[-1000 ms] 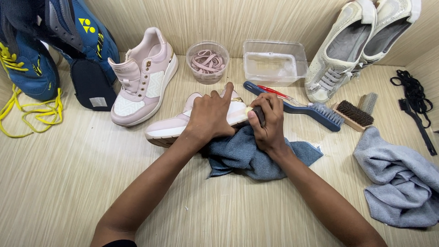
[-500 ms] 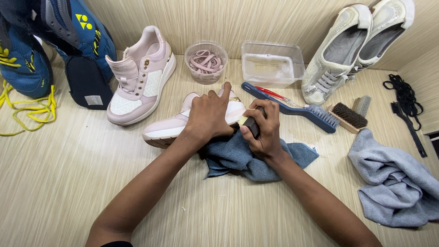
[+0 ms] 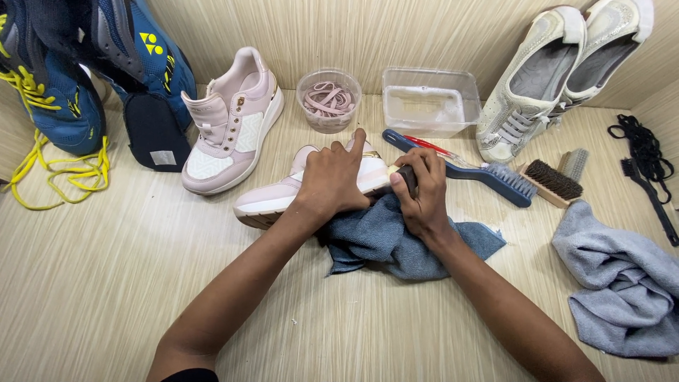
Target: The person scrubs the toe box and heel of a pink sneaker using a blue brush, a sponge, and a red toothbrush, then wipes the surfaces with a cloth. The shoe is rotated to access different areas during cleaning.
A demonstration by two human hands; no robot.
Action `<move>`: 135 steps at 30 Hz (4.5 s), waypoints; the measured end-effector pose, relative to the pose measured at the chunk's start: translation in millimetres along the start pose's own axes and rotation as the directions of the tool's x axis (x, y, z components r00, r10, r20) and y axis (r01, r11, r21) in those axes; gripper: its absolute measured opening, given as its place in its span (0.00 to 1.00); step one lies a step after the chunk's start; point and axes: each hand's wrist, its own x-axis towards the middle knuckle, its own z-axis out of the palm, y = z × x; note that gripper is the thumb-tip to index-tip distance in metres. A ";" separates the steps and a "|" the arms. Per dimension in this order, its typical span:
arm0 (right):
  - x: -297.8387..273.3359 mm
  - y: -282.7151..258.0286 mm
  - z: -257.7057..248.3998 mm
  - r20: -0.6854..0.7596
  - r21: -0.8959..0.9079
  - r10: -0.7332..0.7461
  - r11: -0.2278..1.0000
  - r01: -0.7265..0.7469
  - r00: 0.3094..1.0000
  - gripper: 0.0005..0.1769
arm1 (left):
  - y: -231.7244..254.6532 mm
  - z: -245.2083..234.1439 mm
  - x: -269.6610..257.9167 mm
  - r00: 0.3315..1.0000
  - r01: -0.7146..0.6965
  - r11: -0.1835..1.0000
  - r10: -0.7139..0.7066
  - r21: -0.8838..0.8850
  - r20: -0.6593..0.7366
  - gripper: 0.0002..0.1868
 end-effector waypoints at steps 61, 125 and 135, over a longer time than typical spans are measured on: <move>-50.9 -75.8 -72.7 0.244 -0.204 -0.013 0.977 0.065 0.970 0.29 | -22.4 -15.8 7.0 0.979 -0.082 0.997 0.083 -0.013 0.186 0.67; -52.9 -22.7 -24.1 0.045 -0.104 -0.246 0.963 0.250 0.968 0.22 | -13.4 -8.7 -8.3 0.951 -0.284 0.936 0.302 0.209 -0.060 0.73; -38.1 -11.7 -48.2 0.074 -0.159 0.071 0.986 -0.058 0.995 0.22 | -18.1 -32.9 -17.3 0.934 -0.335 0.926 0.351 0.173 -0.068 0.74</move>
